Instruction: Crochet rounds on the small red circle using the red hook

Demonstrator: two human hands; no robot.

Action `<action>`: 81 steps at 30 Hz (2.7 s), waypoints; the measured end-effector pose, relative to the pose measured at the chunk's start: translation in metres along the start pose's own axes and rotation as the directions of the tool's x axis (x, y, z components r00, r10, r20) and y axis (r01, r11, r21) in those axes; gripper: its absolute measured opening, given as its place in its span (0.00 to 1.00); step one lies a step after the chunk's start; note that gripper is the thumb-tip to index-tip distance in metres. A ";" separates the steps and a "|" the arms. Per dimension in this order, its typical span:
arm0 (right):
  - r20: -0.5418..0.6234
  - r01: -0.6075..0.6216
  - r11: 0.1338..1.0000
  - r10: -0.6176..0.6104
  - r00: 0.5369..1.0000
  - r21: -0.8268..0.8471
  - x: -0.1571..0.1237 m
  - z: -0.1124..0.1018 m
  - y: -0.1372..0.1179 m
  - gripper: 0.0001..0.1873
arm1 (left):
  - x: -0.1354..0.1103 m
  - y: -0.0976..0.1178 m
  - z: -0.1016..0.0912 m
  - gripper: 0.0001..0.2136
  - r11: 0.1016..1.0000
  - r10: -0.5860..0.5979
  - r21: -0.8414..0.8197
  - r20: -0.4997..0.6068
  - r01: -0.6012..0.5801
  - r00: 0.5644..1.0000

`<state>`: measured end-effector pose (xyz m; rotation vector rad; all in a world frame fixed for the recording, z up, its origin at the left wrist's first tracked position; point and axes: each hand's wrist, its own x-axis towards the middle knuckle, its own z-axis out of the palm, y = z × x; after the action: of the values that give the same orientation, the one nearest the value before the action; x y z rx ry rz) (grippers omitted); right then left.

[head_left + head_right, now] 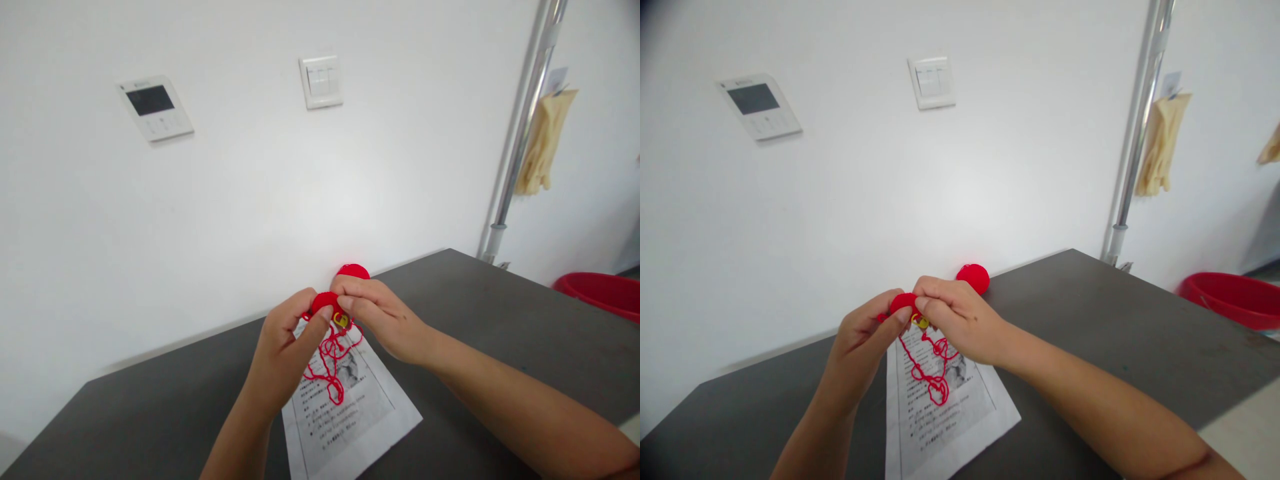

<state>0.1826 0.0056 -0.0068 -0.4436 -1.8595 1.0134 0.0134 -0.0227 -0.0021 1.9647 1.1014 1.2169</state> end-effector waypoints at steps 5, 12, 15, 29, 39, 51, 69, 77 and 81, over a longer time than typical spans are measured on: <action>0.007 0.026 1.000 -0.026 1.000 0.010 0.000 0.000 0.002 0.13 | -0.001 0.001 -0.002 0.14 1.000 0.005 -0.006 0.033 -0.005 0.999; -0.015 0.040 0.999 -0.040 0.999 -0.015 0.000 -0.001 0.003 0.12 | 0.002 -0.002 -0.003 0.12 0.991 -0.013 -0.130 0.068 0.022 0.998; -0.040 0.039 0.999 -0.039 0.998 -0.018 -0.002 0.000 0.003 0.13 | 0.003 -0.002 -0.001 0.12 0.980 -0.003 -0.198 0.040 0.011 0.999; -0.038 0.092 0.994 -0.094 0.995 -0.051 0.000 0.000 -0.005 0.14 | 0.001 0.000 0.007 0.05 0.875 -0.140 -0.480 -0.115 0.068 0.984; -0.028 0.070 0.997 -0.071 0.997 -0.043 -0.002 0.002 -0.009 0.14 | 0.001 -0.001 0.008 0.06 0.865 -0.166 -0.495 -0.139 0.077 0.976; -0.033 0.048 0.999 -0.048 0.998 0.005 -0.003 0.004 -0.007 0.14 | 0.004 0.006 0.011 0.09 0.749 -0.218 -0.638 0.015 0.177 0.976; -0.017 0.077 0.997 -0.077 0.997 -0.021 -0.003 0.005 -0.002 0.15 | -0.003 0.003 0.009 0.07 0.864 -0.174 -0.492 -0.081 0.112 0.981; -0.015 0.073 0.997 -0.074 0.997 -0.033 -0.002 0.003 -0.001 0.15 | -0.002 0.008 0.008 0.05 0.880 -0.137 -0.466 -0.073 0.087 0.988; -0.018 0.074 0.996 -0.075 0.997 -0.045 -0.001 0.003 -0.001 0.16 | -0.001 0.009 0.008 0.05 0.890 -0.127 -0.449 -0.076 0.080 0.989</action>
<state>0.1803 0.0031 -0.0068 -0.4064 -1.8699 0.9167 0.0232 -0.0288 0.0012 1.4903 0.8655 1.3824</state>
